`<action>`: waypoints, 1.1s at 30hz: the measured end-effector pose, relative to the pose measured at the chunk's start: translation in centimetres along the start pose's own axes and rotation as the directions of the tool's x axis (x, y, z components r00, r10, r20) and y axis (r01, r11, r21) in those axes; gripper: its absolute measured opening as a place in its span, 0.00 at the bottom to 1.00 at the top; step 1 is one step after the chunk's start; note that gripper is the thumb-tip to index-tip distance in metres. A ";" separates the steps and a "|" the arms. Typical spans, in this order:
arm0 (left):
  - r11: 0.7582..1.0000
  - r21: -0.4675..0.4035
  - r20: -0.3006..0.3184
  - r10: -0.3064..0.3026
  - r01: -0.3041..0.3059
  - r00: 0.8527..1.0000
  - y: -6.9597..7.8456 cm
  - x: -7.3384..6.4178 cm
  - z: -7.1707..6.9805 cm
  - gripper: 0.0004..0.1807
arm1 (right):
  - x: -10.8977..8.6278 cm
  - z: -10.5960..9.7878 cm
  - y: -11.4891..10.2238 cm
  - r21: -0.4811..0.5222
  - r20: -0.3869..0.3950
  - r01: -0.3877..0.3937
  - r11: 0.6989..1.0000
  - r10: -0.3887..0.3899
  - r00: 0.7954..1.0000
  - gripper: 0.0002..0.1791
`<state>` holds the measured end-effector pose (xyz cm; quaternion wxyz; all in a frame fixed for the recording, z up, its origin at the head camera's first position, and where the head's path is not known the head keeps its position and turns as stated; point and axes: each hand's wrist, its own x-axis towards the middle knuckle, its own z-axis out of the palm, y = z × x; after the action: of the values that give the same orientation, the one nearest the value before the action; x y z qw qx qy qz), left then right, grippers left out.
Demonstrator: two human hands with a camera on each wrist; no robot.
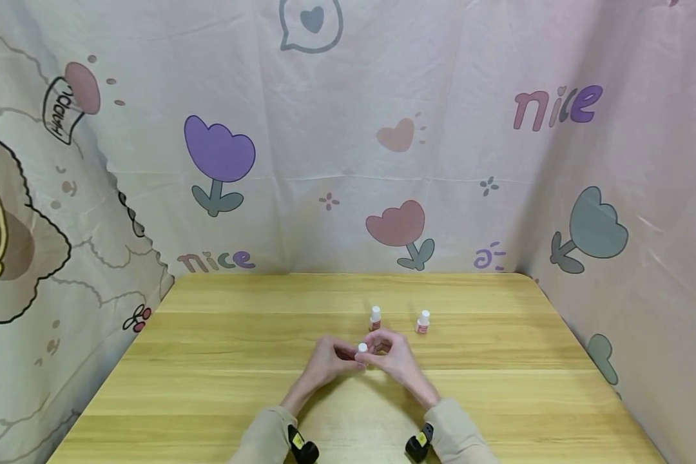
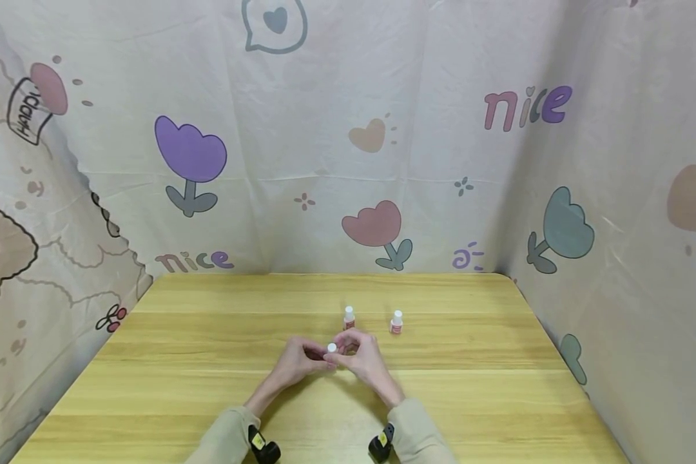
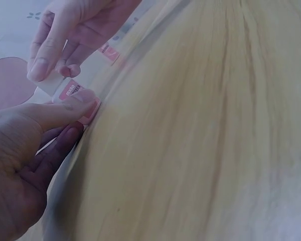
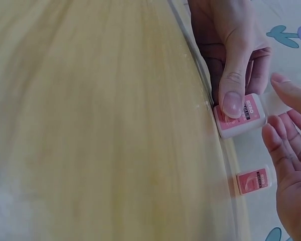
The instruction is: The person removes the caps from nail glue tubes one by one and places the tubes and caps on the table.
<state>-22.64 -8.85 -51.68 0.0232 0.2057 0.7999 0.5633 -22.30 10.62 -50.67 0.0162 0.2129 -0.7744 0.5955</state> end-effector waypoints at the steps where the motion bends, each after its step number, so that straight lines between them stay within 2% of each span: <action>1: 1.000 0.002 -0.002 0.004 -0.004 1.000 0.0 0.0 0.0 0.09 | 0.0 0.0 0.0 -0.008 -0.004 0.001 1.000 -0.001 1.000 0.15; 8: 1.000 0.015 0.004 0.014 -0.014 1.000 -0.5 0.0 0.1 0.10 | 0.0 0.1 0.0 -0.045 -0.027 0.014 0.999 -0.016 1.000 0.13; 17: 0.998 0.011 0.018 0.069 -0.069 0.997 -0.7 0.1 0.1 0.09 | 0.2 0.2 -0.1 -0.057 -0.033 0.032 0.998 -0.034 0.999 0.10; 26: 0.996 0.011 0.038 0.087 -0.087 0.996 -0.7 0.1 -0.1 0.08 | 0.3 0.3 -0.4 -0.082 -0.029 0.030 0.996 -0.032 0.999 0.09; 33: 0.997 0.003 0.054 0.082 -0.082 0.995 -0.6 0.1 -0.2 0.08 | 0.3 0.2 0.0 -0.131 0.000 0.097 0.987 -0.098 0.995 0.08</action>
<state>-23.00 -9.14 -52.18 0.0210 0.2537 0.7914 0.5557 -22.50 10.37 -50.63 0.0617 0.2470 -0.8005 0.5426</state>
